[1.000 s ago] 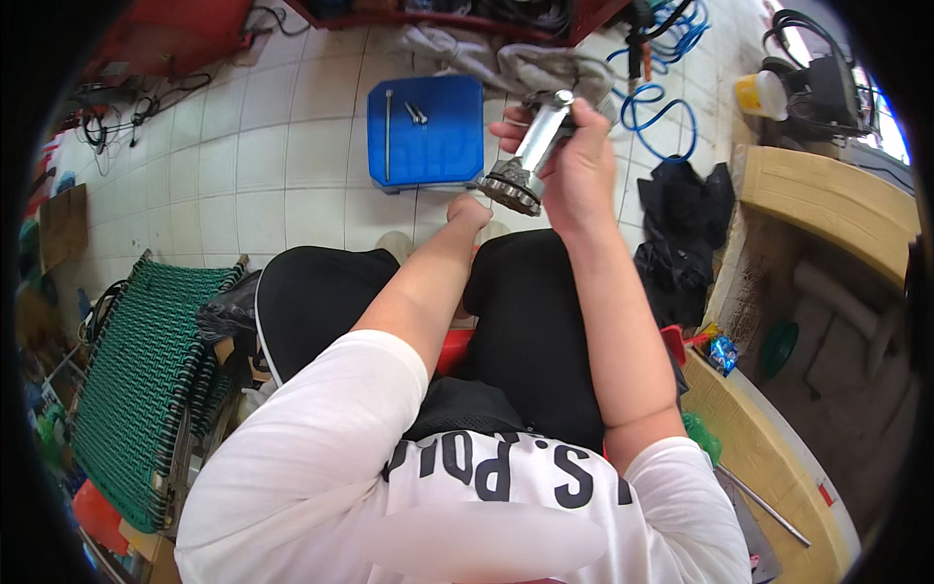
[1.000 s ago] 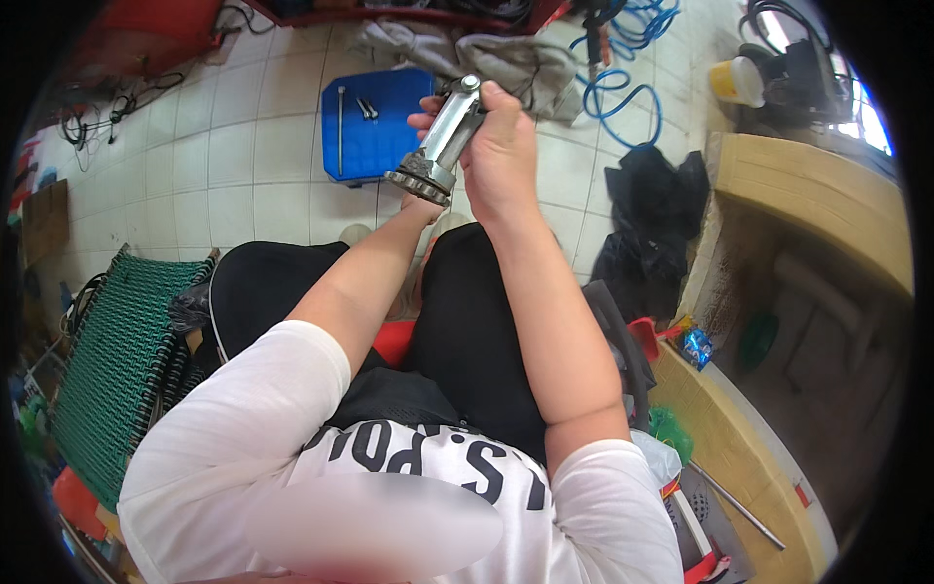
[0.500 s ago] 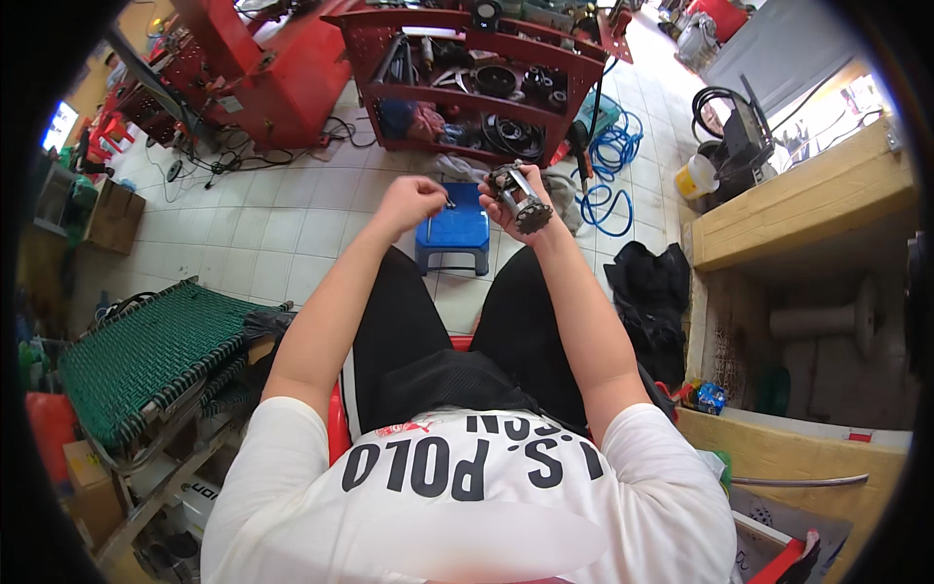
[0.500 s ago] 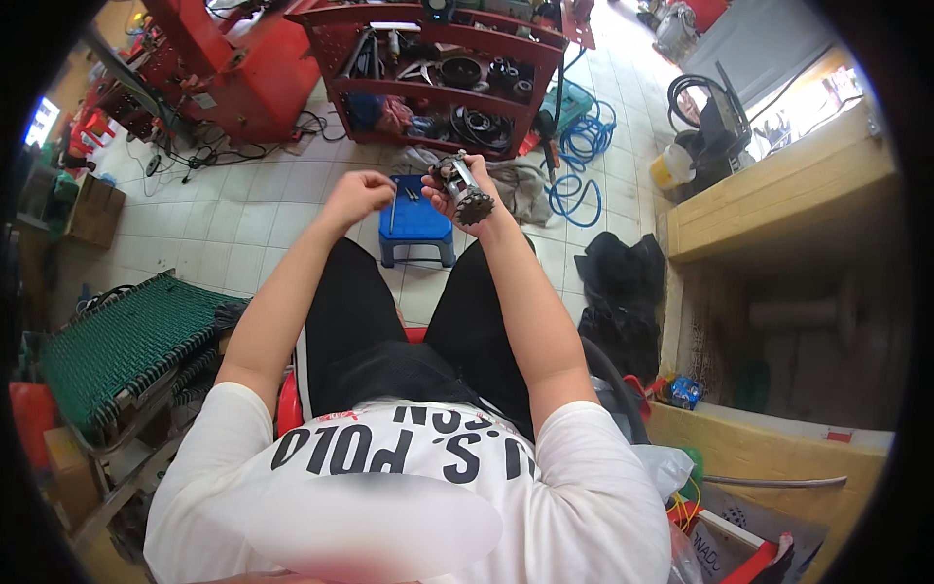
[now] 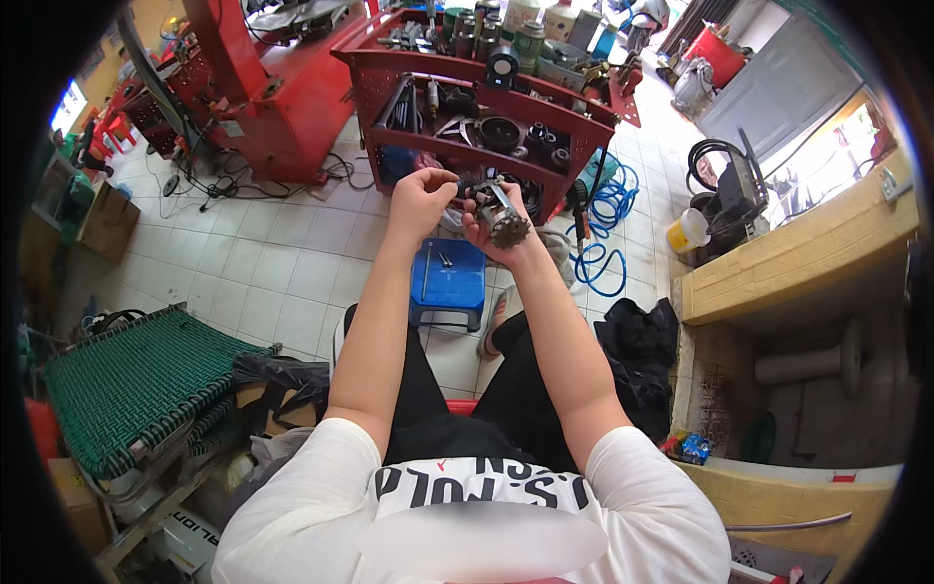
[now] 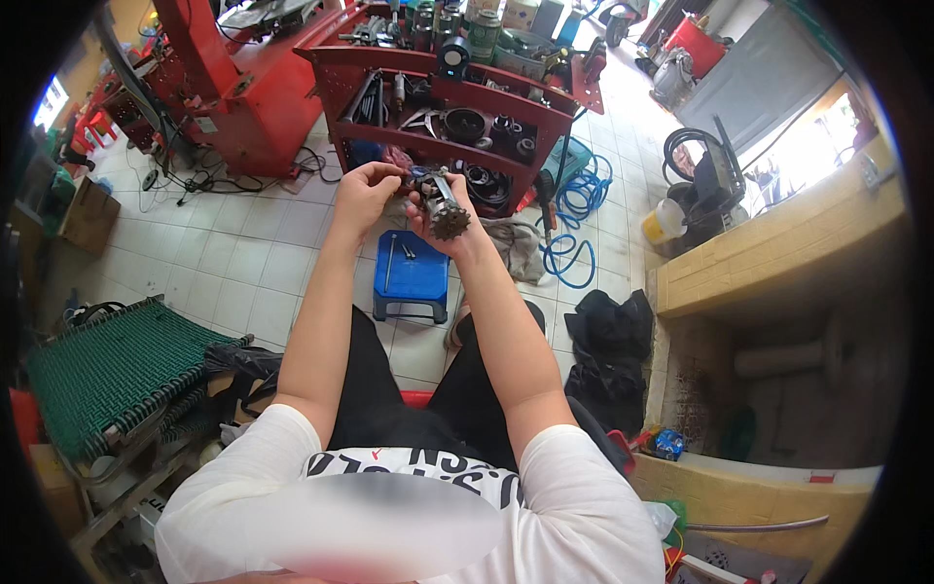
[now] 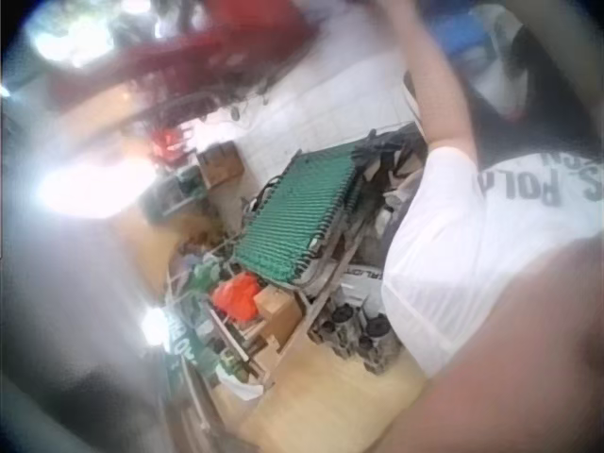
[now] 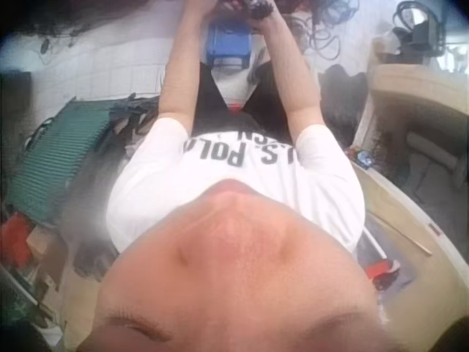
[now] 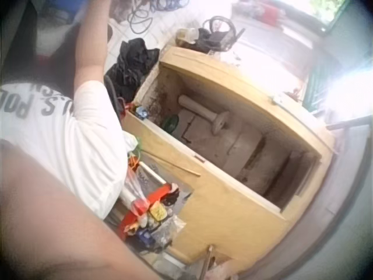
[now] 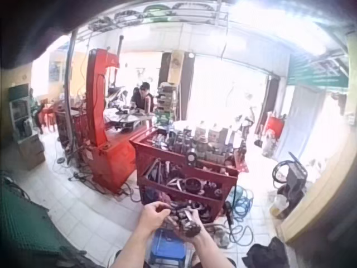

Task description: The person assembles internal mechanical components by hand, inserting metal pins and rings into a cylindrical housing while seated.

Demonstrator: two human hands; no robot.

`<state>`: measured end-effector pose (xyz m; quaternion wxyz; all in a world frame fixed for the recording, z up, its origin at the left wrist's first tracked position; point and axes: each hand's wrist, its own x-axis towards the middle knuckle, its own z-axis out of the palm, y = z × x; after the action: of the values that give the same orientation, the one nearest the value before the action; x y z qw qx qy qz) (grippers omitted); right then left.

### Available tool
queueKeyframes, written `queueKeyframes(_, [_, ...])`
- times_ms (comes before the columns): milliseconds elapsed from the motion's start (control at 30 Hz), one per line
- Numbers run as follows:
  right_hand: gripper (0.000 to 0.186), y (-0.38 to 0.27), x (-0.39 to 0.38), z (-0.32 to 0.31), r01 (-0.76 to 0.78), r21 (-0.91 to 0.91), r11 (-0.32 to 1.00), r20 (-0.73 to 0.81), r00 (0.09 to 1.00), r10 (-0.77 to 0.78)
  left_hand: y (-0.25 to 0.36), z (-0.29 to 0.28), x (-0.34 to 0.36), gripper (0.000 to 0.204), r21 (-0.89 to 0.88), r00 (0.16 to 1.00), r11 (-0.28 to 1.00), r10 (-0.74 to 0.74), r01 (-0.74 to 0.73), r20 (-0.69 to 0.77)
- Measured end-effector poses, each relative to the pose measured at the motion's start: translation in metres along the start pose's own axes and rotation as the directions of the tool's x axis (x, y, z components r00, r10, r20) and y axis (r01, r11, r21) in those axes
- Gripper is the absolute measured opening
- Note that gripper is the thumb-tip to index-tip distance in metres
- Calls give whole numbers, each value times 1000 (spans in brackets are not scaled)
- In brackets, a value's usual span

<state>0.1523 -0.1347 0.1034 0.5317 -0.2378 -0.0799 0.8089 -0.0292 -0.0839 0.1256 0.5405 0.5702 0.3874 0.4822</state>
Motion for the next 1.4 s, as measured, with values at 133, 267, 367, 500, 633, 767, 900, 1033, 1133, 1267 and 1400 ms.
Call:
queueKeyframes(133, [53,-1,21,-42,2,134,991,26,1000,-5,-55,7,5,14,-42,997,997,-67,68,34])
queueKeyframes(267, [55,7,31,-65,-31,192,981,-40,998,39,-104,2,12,14,-8,988,990,-142,143,53])
queueKeyframes(367, [54,-4,33,-61,-19,157,987,-16,1000,22,-126,4,27,15,-62,984,983,-173,175,31])
queueKeyframes(500, [53,-6,33,-82,-15,237,971,-12,1000,19,-131,19,26,16,-155,973,961,-223,230,60])
queueKeyframes(633, [50,-5,34,-76,-45,233,971,-73,995,64,-131,18,25,16,-198,967,947,-242,253,78])
queueKeyframes(767, [49,0,38,-75,-48,132,990,-113,992,63,-122,17,27,17,-269,943,904,-322,332,81])
queueKeyframes(900, [40,12,45,-67,-5,-184,983,-399,914,-70,-130,3,29,27,-351,926,858,-363,375,101])
queueKeyframes(1033, [35,25,51,-66,53,-750,660,-355,810,-468,-134,-3,26,37,-287,909,865,-362,411,208])
queueKeyframes(1133, [38,29,50,-76,127,-989,70,43,717,-696,-127,9,24,34,-125,916,910,-380,395,128])
queueKeyframes(1267, [45,27,48,-78,99,-993,-57,110,685,-720,-130,17,22,37,-93,938,943,-301,319,172])
queueKeyframes(1400, [46,29,50,-69,86,-987,-132,156,648,-746,-131,14,22,39,-303,947,897,-303,322,108])
